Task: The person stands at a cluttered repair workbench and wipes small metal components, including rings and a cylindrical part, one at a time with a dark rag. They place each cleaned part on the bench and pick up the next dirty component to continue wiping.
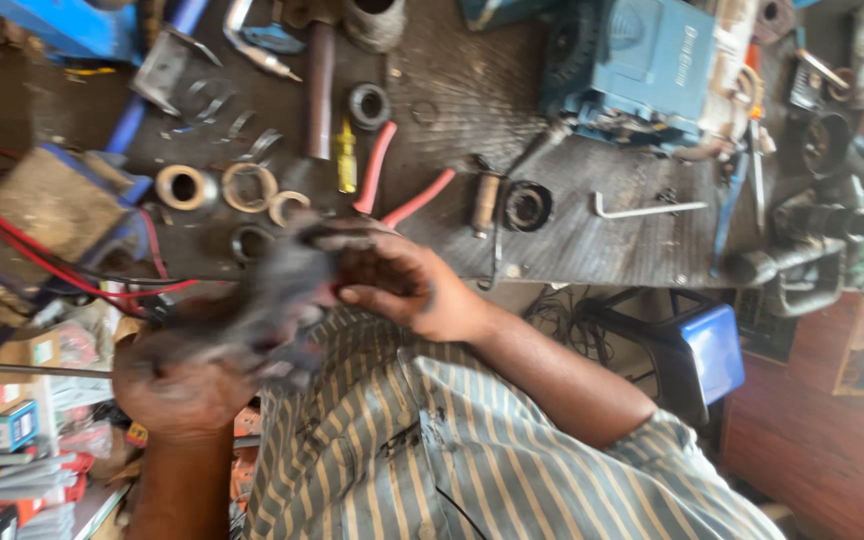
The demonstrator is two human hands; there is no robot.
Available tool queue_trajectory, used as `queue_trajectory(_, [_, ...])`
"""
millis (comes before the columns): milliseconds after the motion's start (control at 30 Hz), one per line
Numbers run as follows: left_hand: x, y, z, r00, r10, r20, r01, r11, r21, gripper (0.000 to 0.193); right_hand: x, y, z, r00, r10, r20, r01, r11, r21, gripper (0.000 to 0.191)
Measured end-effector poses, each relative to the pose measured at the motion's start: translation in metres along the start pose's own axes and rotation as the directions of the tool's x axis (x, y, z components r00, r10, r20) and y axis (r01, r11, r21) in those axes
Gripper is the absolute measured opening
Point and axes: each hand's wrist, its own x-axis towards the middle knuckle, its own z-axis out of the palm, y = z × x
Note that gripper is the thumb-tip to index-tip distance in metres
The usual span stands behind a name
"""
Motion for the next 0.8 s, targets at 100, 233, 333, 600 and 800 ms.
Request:
queue_trajectory(100, [0.003, -0.025, 0.006, 0.984, 0.175, -0.031, -0.173, 0.984, 0.042, 0.029, -0.002, -0.009, -0.025, 0.973, -0.222, -0.064, 0.133, 0.766, -0.629, 0.031])
queue_trajectory(233, [0.022, -0.057, 0.006, 0.973, 0.205, -0.101, -0.191, 0.973, 0.132, 0.030, 0.005, -0.040, -0.091, 0.875, -0.477, -0.085, -0.111, -0.026, -0.994, 0.034])
queue_trajectory(333, [0.020, -0.040, 0.004, 0.996, 0.088, 0.015, -0.089, 0.968, 0.235, 0.031, 0.020, -0.056, -0.116, 0.926, -0.313, -0.209, -0.280, -0.201, -0.939, 0.028])
queue_trajectory(600, [-0.004, -0.002, 0.014, 0.893, -0.082, 0.443, -0.153, 0.870, 0.469, 0.032, 0.059, -0.069, -0.105, 0.921, -0.036, -0.389, -0.348, -0.529, -0.774, 0.019])
queue_trajectory(800, [-0.011, -0.050, 0.022, 0.933, 0.355, 0.049, -0.357, 0.910, 0.210, 0.033, 0.064, -0.076, -0.093, 0.916, -0.029, -0.401, -0.358, -0.511, -0.781, 0.028])
